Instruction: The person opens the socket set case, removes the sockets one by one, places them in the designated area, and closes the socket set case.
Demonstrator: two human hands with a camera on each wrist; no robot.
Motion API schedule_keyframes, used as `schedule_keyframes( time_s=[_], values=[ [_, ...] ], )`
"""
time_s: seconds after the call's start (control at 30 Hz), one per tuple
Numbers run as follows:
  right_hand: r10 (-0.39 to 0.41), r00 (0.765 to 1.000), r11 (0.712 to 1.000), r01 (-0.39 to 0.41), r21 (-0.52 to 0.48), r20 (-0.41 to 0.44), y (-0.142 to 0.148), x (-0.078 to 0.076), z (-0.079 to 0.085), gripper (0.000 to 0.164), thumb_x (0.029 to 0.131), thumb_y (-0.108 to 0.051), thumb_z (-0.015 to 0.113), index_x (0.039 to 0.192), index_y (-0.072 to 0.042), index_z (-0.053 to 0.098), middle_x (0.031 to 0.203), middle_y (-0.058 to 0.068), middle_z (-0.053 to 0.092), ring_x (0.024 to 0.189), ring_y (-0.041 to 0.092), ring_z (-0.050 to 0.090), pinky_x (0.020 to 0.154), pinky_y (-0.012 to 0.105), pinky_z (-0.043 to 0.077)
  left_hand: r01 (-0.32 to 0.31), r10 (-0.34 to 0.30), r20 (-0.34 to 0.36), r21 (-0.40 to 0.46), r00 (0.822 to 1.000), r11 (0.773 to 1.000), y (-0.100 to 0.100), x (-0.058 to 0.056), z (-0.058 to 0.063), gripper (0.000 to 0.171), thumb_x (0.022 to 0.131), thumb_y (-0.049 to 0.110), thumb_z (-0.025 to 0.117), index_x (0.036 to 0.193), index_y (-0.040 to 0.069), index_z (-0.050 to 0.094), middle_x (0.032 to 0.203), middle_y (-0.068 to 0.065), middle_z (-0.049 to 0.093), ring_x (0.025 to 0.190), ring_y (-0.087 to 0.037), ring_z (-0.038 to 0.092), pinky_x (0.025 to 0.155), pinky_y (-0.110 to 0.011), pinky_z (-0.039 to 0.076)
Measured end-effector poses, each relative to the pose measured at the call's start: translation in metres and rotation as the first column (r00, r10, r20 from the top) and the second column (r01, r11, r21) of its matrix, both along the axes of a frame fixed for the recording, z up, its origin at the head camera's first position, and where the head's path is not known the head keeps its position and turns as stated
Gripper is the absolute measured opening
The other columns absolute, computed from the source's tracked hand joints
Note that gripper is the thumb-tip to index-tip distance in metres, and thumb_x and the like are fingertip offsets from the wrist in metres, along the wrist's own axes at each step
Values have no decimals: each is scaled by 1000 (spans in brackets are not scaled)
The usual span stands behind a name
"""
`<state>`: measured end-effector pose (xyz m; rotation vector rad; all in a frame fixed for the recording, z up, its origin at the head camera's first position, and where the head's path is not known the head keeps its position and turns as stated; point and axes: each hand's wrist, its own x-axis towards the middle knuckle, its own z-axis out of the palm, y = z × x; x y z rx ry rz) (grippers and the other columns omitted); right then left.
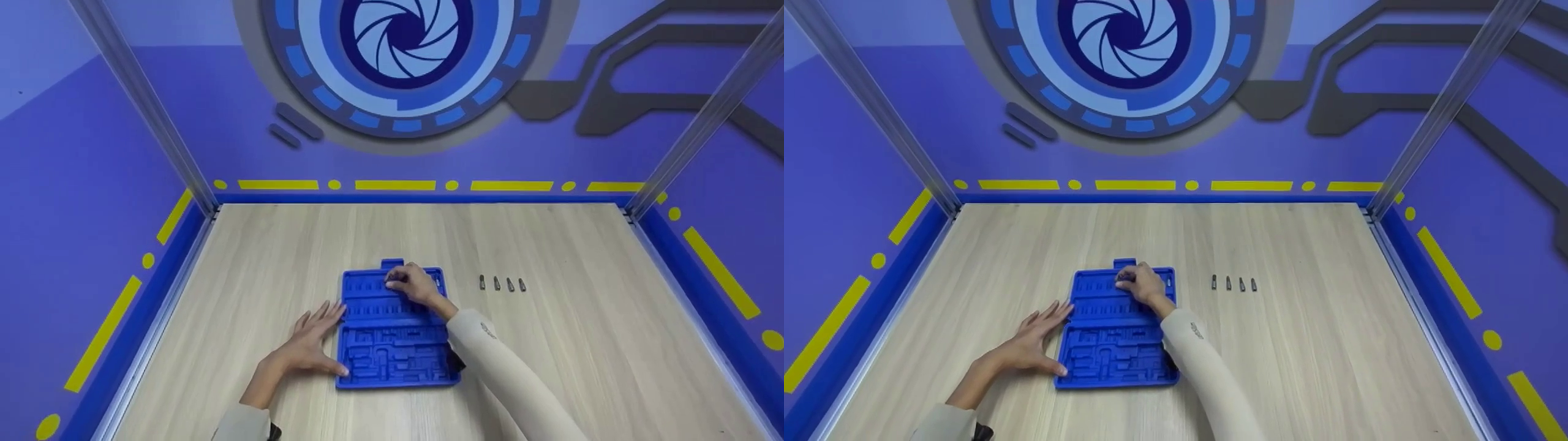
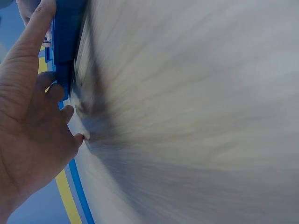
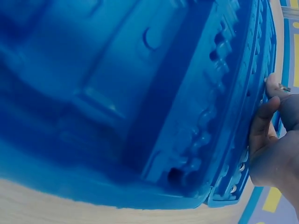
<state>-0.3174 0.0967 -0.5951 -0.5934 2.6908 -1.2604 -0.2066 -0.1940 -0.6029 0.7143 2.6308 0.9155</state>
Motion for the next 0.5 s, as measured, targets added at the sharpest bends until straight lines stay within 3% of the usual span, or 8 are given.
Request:
schedule_keyframes(
  time_s=[0.13,0.27,0.5],
  values=[
    [7,991,987,16,-162,135,7,0,3,16,100,-15,66,108,-1,69,97,14,65,78,14,56,58,22,48,5,-5,-2,1,1000,1000,0,-1,1,135,61,53,95,163,7,19,170,-21,17,157,-48,8,121,-73,3],
    [0,966,975,57,-214,260,13,3,9,19,100,-13,66,113,1,69,94,15,69,70,10,59,51,18,48,2,-2,11,13,1000,1000,0,-1,3,135,61,51,96,164,7,19,170,-21,17,158,-48,7,121,-73,2],
    [-3,953,968,79,-239,302,24,6,11,24,103,-7,59,121,7,67,98,17,72,66,5,61,52,17,48,-3,3,8,6,1000,1000,0,1,1,136,60,53,96,164,8,19,170,-20,18,158,-47,8,122,-73,2]
  ],
)
